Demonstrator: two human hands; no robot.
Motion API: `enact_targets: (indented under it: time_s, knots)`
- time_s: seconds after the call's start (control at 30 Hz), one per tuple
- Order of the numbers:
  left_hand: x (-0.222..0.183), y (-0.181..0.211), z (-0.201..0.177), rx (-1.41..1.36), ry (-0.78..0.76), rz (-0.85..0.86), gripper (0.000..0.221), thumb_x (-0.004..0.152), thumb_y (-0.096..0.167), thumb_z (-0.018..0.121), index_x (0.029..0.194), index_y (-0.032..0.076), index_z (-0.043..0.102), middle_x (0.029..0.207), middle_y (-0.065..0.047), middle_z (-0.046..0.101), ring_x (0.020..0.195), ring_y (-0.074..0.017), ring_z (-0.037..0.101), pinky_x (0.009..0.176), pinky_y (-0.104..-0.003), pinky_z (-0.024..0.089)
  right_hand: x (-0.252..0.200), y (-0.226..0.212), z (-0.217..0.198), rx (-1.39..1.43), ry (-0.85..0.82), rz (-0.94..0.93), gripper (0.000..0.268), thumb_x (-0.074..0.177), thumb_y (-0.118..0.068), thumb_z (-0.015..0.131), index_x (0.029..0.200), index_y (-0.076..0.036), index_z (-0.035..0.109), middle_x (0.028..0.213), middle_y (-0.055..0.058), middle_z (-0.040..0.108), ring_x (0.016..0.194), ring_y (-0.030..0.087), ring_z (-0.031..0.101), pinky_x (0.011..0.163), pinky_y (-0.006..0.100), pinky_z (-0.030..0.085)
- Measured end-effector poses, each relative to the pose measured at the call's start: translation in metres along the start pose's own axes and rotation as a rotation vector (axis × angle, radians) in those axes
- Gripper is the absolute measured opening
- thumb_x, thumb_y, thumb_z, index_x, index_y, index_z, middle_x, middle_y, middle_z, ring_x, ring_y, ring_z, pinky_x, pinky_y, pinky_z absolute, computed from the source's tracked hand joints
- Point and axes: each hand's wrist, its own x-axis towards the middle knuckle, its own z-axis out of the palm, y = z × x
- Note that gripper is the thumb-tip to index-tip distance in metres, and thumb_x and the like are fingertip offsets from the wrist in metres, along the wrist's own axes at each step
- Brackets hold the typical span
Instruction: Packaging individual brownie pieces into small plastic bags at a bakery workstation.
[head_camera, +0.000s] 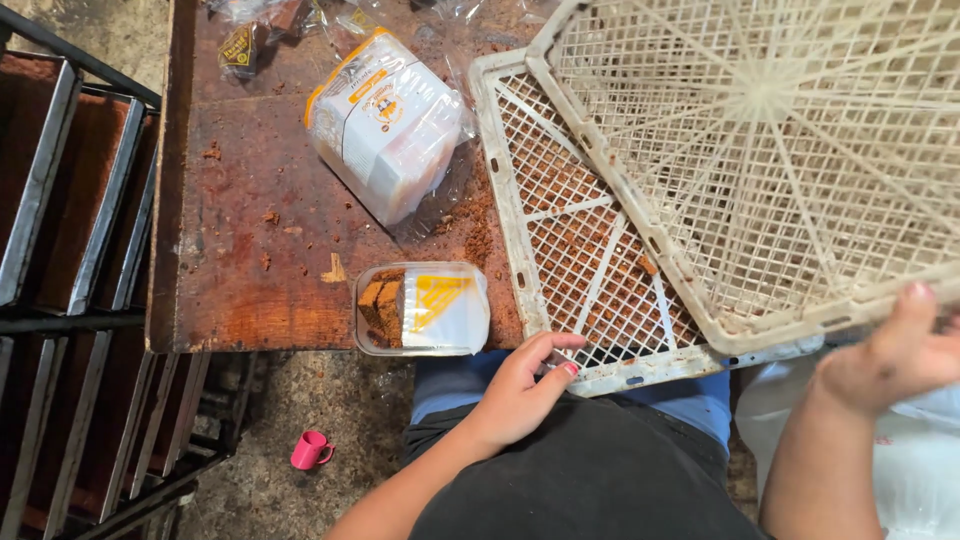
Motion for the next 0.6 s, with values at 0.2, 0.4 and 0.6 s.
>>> enact_targets:
  time_s: [0.2,0.4,0.6]
  knots:
    - [0.001,-0.012,-0.003,-0.011,0.025,0.018,0.035,0.097,0.018,0.054,0.130,0.015,0.065,0.131,-0.002,0.064,0.103,-0.0131,0.066,0.094,-0.030,0.051,0.004,0.061,-0.029,0.103,0.098,0.905,0.055,0.092,-0.015,0.065,0.146,-0.015,0.052,0.140,0.001,0.070,0.127,0.009,0.073,0.109,0.023,0.065]
    - [0.001,-0.014,-0.002,-0.011,0.023,0.021,0.034,0.098,0.018,0.054,0.131,0.015,0.065,0.131,-0.002,0.064,0.100,-0.0132,0.066,0.091,-0.030,0.052,0.029,0.041,-0.027,0.457,0.073,1.289,0.055,0.081,-0.021,0.073,0.135,-0.017,0.068,0.137,0.000,0.076,0.133,0.018,0.072,0.121,0.038,0.059]
    - [0.000,-0.016,-0.002,-0.017,0.026,0.032,0.033,0.098,0.017,0.055,0.129,0.014,0.065,0.129,-0.002,0.065,0.101,-0.0130,0.066,0.092,-0.030,0.052,0.045,0.056,-0.015,0.494,0.197,1.295,0.061,0.070,-0.024,0.083,0.130,-0.014,0.076,0.133,0.003,0.081,0.129,0.021,0.077,0.121,0.041,0.063]
